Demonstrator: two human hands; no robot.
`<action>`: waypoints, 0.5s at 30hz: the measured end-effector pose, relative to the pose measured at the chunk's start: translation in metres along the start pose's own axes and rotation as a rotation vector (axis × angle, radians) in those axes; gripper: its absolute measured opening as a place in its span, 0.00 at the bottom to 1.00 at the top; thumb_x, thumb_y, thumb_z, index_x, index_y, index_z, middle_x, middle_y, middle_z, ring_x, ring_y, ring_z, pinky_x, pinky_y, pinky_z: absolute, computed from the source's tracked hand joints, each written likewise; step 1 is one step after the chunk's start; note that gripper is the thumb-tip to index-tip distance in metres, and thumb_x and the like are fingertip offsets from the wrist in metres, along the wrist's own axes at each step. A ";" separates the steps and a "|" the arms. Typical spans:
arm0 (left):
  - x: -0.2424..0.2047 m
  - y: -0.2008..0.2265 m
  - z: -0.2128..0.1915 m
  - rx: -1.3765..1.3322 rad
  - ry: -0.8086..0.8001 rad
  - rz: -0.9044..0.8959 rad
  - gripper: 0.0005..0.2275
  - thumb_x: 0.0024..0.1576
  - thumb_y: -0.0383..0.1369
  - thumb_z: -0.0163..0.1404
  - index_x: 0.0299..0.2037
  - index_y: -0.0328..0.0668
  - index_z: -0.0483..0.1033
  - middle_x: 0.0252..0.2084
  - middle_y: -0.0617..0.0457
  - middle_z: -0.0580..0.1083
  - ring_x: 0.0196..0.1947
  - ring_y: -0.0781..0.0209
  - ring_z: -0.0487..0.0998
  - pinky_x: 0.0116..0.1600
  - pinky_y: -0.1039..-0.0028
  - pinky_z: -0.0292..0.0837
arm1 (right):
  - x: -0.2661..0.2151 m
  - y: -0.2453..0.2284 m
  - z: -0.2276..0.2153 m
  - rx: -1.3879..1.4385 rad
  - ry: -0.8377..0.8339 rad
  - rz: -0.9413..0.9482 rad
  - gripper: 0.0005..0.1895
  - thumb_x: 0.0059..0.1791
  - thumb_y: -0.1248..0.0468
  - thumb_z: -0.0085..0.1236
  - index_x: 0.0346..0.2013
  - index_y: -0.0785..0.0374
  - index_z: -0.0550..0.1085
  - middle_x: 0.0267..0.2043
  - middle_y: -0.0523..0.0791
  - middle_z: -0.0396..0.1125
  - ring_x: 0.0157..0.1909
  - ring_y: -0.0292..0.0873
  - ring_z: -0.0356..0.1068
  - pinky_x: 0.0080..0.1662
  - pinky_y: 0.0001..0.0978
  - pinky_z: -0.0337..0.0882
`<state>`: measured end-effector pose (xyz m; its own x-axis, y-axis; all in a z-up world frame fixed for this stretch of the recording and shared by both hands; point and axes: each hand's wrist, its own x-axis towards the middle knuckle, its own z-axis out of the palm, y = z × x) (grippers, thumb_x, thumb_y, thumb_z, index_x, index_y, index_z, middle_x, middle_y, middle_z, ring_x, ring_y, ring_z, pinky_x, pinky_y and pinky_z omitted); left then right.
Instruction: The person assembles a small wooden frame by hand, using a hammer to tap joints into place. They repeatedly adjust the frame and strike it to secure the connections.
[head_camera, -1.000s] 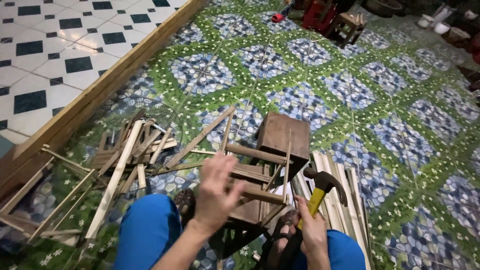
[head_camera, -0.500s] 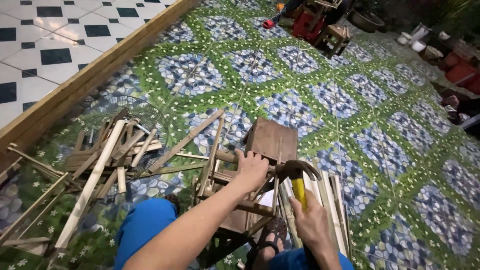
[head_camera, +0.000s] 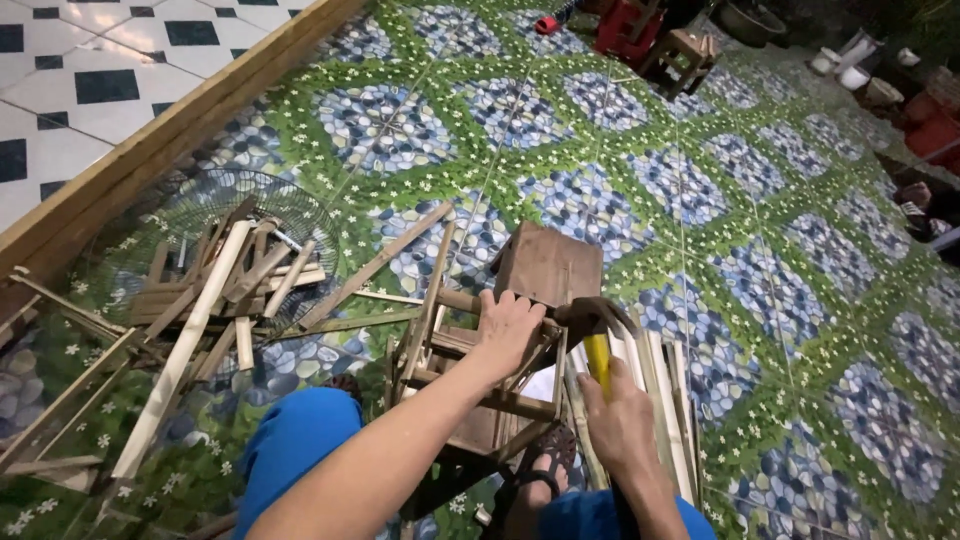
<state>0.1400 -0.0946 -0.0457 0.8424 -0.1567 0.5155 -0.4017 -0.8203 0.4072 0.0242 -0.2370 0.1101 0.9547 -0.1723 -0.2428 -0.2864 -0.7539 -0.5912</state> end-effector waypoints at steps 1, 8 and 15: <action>-0.001 0.002 0.001 -0.001 -0.003 0.001 0.11 0.59 0.41 0.46 0.42 0.46 0.76 0.37 0.45 0.76 0.39 0.45 0.70 0.52 0.49 0.52 | 0.001 0.002 0.001 0.001 0.000 0.004 0.23 0.55 0.59 0.48 0.65 0.58 0.65 0.42 0.54 0.74 0.22 0.43 0.67 0.21 0.34 0.69; -0.005 -0.005 0.011 0.051 0.033 0.038 0.09 0.57 0.35 0.47 0.44 0.46 0.74 0.37 0.47 0.75 0.40 0.46 0.68 0.53 0.45 0.52 | 0.001 -0.001 -0.001 -0.012 0.064 -0.068 0.22 0.54 0.60 0.51 0.62 0.62 0.67 0.31 0.52 0.71 0.19 0.42 0.64 0.19 0.34 0.66; -0.003 0.000 -0.001 0.045 0.014 0.013 0.06 0.59 0.34 0.45 0.40 0.45 0.74 0.36 0.47 0.75 0.39 0.47 0.68 0.54 0.45 0.51 | 0.001 0.014 0.005 0.000 0.152 -0.152 0.17 0.53 0.60 0.52 0.56 0.63 0.72 0.29 0.53 0.73 0.18 0.44 0.65 0.19 0.36 0.69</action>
<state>0.1368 -0.0931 -0.0463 0.8319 -0.1602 0.5314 -0.3959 -0.8423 0.3659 0.0211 -0.2444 0.0981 0.9881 -0.1506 -0.0319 -0.1384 -0.7783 -0.6124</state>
